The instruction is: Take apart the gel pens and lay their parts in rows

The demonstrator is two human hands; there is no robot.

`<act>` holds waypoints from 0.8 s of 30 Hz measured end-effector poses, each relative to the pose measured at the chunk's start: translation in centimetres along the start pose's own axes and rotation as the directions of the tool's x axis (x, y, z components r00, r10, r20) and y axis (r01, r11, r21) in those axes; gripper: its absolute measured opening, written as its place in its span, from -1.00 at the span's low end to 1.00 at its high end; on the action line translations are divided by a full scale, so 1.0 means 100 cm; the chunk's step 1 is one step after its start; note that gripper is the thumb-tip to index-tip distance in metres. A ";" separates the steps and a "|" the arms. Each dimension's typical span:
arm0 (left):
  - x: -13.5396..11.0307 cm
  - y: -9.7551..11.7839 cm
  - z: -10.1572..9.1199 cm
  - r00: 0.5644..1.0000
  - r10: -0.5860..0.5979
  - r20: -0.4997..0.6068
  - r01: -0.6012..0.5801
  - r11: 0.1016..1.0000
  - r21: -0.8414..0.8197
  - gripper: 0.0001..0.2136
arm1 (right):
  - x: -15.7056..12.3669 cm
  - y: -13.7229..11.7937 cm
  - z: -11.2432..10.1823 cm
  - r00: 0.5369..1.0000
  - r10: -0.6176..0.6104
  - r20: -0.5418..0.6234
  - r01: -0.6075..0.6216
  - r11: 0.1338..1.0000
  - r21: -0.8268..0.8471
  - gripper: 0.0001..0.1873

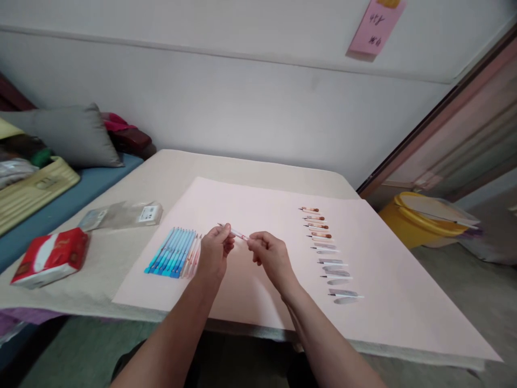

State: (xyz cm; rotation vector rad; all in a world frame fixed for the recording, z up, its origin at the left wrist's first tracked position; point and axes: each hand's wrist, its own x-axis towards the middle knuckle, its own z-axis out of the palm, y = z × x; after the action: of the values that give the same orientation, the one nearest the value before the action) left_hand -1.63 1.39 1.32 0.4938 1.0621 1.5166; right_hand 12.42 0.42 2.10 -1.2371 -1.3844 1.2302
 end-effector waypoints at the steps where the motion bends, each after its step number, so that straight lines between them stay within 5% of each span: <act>1: 0.000 0.001 0.000 1.000 0.007 0.006 -0.007 1.000 -0.017 -0.77 | 0.002 0.001 -0.001 0.995 0.097 0.036 -0.101 0.987 0.126 -0.70; 3: 0.001 0.002 0.000 1.000 0.023 0.021 -0.022 0.999 -0.040 -0.77 | 0.005 0.004 -0.003 0.971 0.218 0.094 -0.237 0.919 0.314 -0.65; 5: 0.001 0.002 0.000 0.999 0.034 0.024 -0.033 0.999 -0.039 -0.77 | 0.007 0.005 -0.005 0.970 0.232 0.069 -0.240 0.886 0.397 -0.72; 9: 0.002 -0.001 -0.001 0.999 0.040 -0.001 -0.040 0.999 -0.020 -0.77 | 0.007 0.006 -0.006 0.985 0.173 -0.020 -0.144 0.876 0.460 -0.77; 13: 0.003 -0.002 -0.001 0.999 0.037 0.001 -0.037 0.999 -0.020 -0.76 | 0.007 0.006 -0.005 0.942 0.317 0.109 -0.329 0.814 0.479 -0.67; 17: 0.003 -0.001 -0.001 0.999 0.036 -0.021 -0.036 0.999 -0.014 -0.77 | 0.008 0.005 -0.006 0.970 0.240 0.028 -0.218 0.820 0.529 -0.72; 21: 0.001 0.001 0.001 0.999 0.023 -0.023 -0.023 1.000 -0.012 -0.78 | 0.008 0.005 -0.007 0.952 0.296 0.081 -0.294 0.804 0.516 -0.70; 24: -0.001 0.000 0.003 1.000 0.000 -0.019 0.000 1.000 -0.013 -0.79 | 0.009 0.006 -0.007 0.972 0.235 -0.003 -0.206 0.856 0.474 -0.78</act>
State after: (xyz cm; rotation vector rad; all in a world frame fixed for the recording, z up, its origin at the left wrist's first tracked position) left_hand -1.37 1.40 1.53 0.4715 1.0667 1.5300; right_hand 13.05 1.37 1.56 -1.0893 -0.8350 1.5628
